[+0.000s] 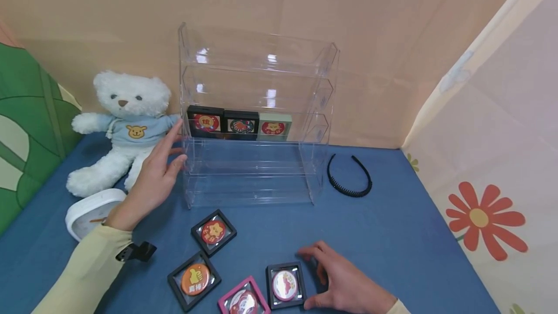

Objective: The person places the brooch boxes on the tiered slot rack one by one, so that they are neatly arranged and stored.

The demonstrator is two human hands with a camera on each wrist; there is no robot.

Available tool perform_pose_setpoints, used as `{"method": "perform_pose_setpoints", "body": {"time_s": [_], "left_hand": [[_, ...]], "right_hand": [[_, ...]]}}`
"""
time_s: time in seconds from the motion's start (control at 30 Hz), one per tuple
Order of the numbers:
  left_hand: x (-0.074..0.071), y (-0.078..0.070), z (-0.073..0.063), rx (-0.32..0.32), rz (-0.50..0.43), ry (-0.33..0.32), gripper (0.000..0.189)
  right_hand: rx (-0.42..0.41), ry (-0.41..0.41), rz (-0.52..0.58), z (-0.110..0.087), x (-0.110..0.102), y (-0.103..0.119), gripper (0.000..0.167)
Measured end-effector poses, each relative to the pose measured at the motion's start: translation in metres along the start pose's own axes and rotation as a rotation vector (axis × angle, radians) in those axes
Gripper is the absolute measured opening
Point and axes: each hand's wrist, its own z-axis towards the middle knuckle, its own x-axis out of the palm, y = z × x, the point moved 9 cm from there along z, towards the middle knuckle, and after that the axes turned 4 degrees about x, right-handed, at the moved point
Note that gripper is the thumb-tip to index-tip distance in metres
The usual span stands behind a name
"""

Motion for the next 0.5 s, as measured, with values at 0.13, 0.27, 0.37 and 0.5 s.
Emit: {"method": "perform_pose_setpoints", "body": {"time_s": [0.13, 0.27, 0.37, 0.5], "left_hand": [[-0.0009, 0.0008, -0.0003, 0.002, 0.008, -0.005, 0.077], [-0.0007, 0.0001, 0.0000, 0.001, 0.000, -0.004, 0.077], [-0.0005, -0.0006, 0.0001, 0.002, -0.005, -0.003, 0.076], [-0.0008, -0.0011, 0.0000, 0.004, -0.002, -0.002, 0.076]], "right_hand": [[0.026, 0.014, 0.020, -0.0002, 0.0049, -0.0018, 0.068], [-0.005, 0.014, 0.002, -0.0013, 0.0079, 0.0001, 0.063], [-0.016, 0.015, -0.007, -0.0021, 0.0088, 0.0010, 0.059], [-0.015, 0.025, 0.005, -0.0024, 0.0094, 0.0010, 0.054]]}}
